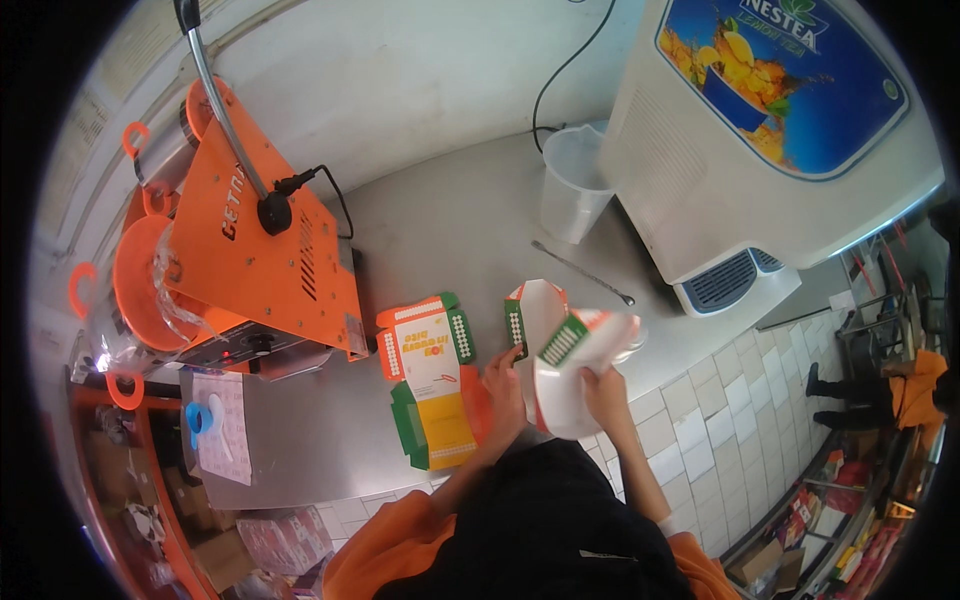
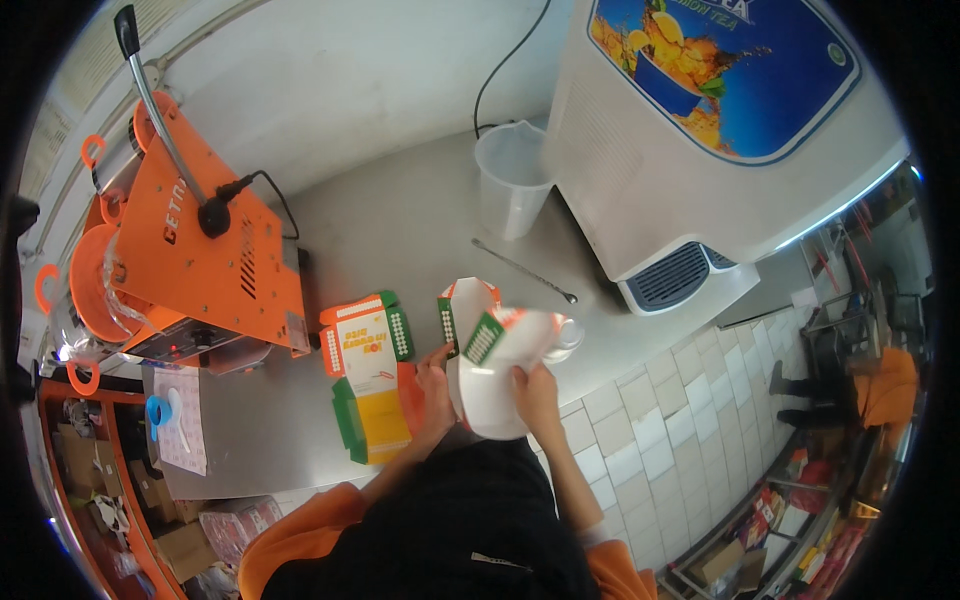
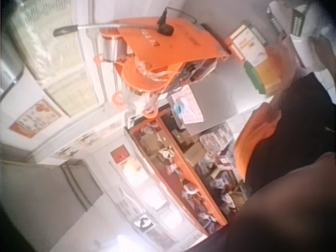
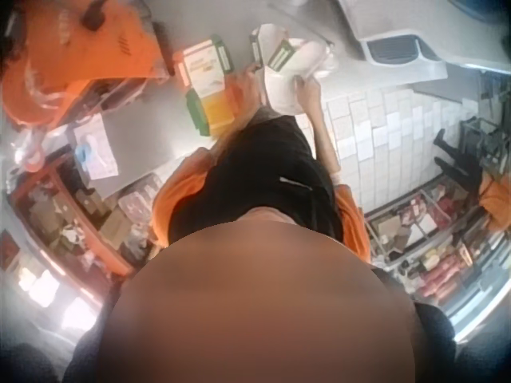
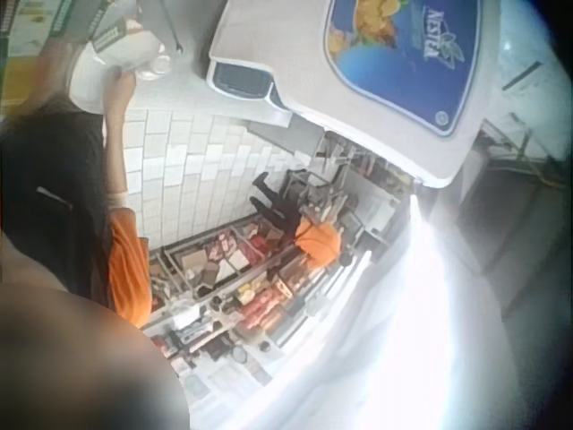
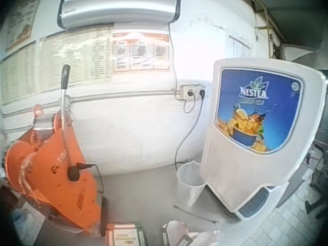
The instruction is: The person repeatedly picks flat-folded paper food containers from a stack, unfolds them, and folds them into box shape by hand. The person places each assembled container on the counter and repeats the process with additional containers.
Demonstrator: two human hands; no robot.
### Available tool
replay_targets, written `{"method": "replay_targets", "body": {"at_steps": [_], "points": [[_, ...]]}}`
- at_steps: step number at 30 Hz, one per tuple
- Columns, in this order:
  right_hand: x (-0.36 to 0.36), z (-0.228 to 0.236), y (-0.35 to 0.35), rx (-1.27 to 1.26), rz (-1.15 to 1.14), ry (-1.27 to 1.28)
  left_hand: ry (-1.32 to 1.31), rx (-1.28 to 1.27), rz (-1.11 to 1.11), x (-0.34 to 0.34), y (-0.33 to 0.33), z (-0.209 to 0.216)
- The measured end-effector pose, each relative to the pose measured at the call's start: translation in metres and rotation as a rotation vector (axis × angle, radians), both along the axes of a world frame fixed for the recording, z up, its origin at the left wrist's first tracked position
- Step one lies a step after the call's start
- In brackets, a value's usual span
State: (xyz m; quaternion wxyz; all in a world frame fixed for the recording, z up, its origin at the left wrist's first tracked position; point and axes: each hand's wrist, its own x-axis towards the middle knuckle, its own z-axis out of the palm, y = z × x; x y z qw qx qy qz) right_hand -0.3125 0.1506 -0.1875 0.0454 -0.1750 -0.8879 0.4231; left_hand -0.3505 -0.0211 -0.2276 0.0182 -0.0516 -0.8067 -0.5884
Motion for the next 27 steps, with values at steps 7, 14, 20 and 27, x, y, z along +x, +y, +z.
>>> {"method": "replay_targets", "body": {"at_steps": [7,14,20,27], "points": [[-0.027,-0.073,-0.014,0.145,-0.011,0.076,0.079,0.045,0.059,-0.009,0.015,-0.047],[-0.011,-0.077,-0.018,0.395,0.081,0.398,-0.162,0.066,0.156,-0.017,0.026,-0.039],[-0.026,-0.068,-0.024,0.523,0.251,0.142,0.236,-0.907,-0.088,-0.015,0.022,-0.031],[-0.028,-0.072,-0.022,0.561,0.314,0.045,0.441,-1.138,-0.295,-0.023,0.029,-0.051]]}}
